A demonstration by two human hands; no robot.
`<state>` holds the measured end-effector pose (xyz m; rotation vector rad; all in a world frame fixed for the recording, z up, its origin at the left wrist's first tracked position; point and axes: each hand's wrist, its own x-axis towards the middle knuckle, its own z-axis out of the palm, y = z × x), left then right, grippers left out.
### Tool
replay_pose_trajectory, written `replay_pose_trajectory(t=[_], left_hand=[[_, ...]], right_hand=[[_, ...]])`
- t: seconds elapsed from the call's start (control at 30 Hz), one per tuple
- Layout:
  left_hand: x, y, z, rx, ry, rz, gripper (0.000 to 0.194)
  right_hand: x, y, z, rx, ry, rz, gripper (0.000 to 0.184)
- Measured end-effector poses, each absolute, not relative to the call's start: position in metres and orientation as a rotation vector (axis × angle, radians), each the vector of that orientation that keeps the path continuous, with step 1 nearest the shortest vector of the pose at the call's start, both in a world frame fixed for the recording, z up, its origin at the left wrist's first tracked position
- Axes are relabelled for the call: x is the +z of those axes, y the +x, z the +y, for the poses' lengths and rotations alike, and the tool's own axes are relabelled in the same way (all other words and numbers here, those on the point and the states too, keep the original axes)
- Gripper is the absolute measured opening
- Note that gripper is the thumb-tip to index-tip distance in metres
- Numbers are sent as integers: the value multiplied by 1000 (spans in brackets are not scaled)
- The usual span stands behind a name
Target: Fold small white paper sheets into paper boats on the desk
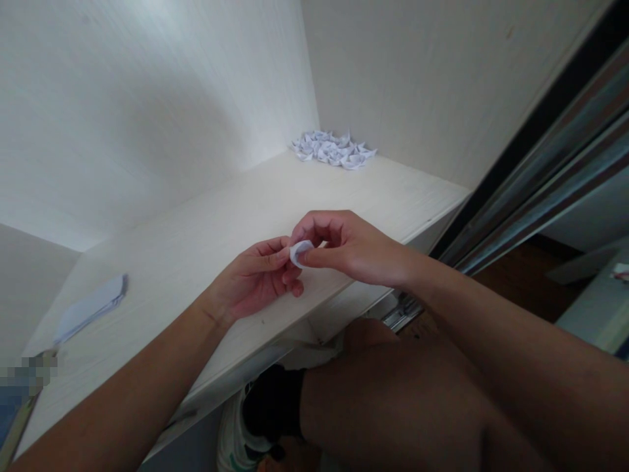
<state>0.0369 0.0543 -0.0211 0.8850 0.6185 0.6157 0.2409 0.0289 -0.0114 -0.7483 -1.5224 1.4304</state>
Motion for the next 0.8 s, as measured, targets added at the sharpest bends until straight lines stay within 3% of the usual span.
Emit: replay_pose_trajectory(t=[0.37, 0.8], left_hand=[[-18, 38, 55, 613, 959, 661, 17], [-17, 34, 54, 552, 1012, 587, 24]], right_hand=[[-13, 232, 25, 1594, -791, -1260, 14], [-12, 237, 25, 1717, -711, -1285, 10]])
